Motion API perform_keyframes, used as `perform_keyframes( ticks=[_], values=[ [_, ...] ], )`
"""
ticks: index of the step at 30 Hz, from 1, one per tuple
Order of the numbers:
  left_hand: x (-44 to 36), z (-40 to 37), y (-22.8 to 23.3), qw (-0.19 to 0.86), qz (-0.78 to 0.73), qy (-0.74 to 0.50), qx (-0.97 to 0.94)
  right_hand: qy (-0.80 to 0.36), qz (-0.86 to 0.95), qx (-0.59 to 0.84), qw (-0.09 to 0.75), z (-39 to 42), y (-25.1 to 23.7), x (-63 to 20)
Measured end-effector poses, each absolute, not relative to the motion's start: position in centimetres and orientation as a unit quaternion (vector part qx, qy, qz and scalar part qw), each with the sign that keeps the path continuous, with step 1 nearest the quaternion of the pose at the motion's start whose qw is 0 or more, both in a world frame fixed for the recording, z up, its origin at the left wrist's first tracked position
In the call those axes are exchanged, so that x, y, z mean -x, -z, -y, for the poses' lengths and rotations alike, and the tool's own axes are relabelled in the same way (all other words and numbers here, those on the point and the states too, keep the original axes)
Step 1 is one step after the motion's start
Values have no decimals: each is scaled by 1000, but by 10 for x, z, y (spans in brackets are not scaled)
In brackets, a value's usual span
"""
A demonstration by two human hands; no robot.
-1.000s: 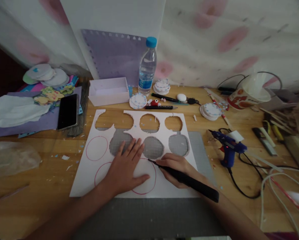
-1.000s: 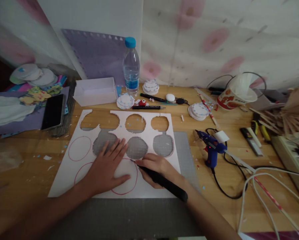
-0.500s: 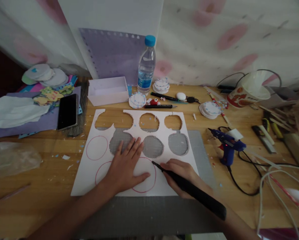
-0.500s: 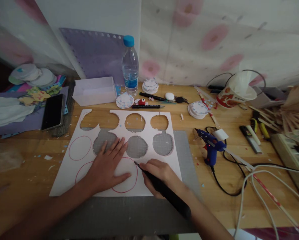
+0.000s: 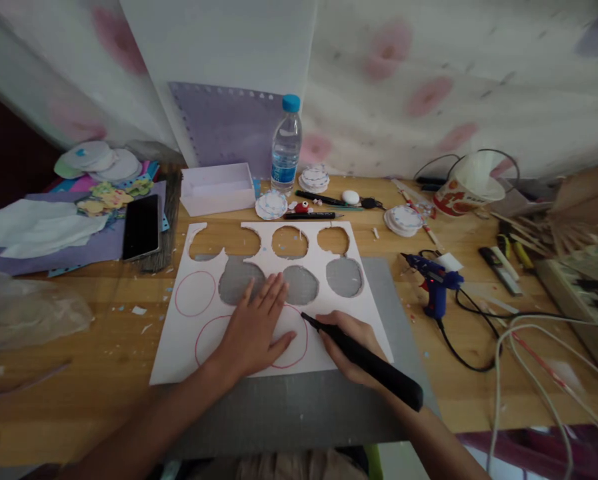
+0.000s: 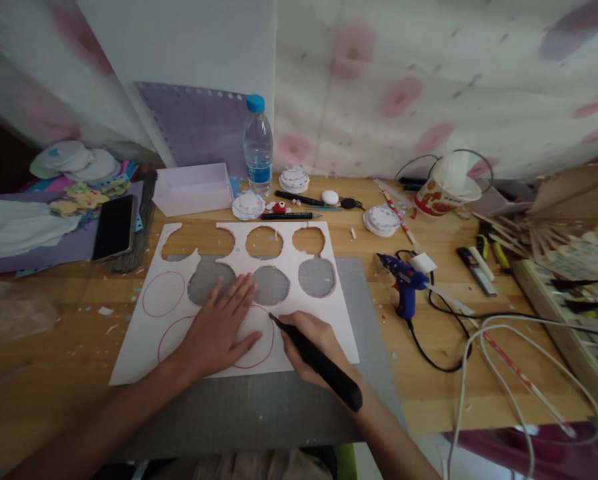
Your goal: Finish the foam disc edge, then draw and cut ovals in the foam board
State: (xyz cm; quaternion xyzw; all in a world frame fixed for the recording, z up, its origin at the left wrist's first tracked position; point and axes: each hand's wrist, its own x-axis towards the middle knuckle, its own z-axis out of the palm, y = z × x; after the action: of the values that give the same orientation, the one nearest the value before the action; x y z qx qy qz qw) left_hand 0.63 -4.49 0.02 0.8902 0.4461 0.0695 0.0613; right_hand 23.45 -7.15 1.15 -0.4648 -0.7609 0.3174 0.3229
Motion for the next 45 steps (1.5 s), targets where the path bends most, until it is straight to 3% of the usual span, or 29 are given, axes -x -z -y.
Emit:
perform_keyframes(
  ticks=[5, 12, 29, 45],
  values=[
    [-10, 53, 6, 71, -437, -81, -893, -281, 780, 458, 319, 78, -12, -231],
    [-10, 52, 8, 73, -435, -84, -893, -237, 726, 517, 388, 99, -7, -234],
    [-11, 53, 7, 79, -436, -74, -893, -213, 802, 442, 341, 90, -5, -223],
    [-13, 53, 8, 69, -446, -76, -889, -169, 658, 598, 425, 124, 0, -193]
  ],
)
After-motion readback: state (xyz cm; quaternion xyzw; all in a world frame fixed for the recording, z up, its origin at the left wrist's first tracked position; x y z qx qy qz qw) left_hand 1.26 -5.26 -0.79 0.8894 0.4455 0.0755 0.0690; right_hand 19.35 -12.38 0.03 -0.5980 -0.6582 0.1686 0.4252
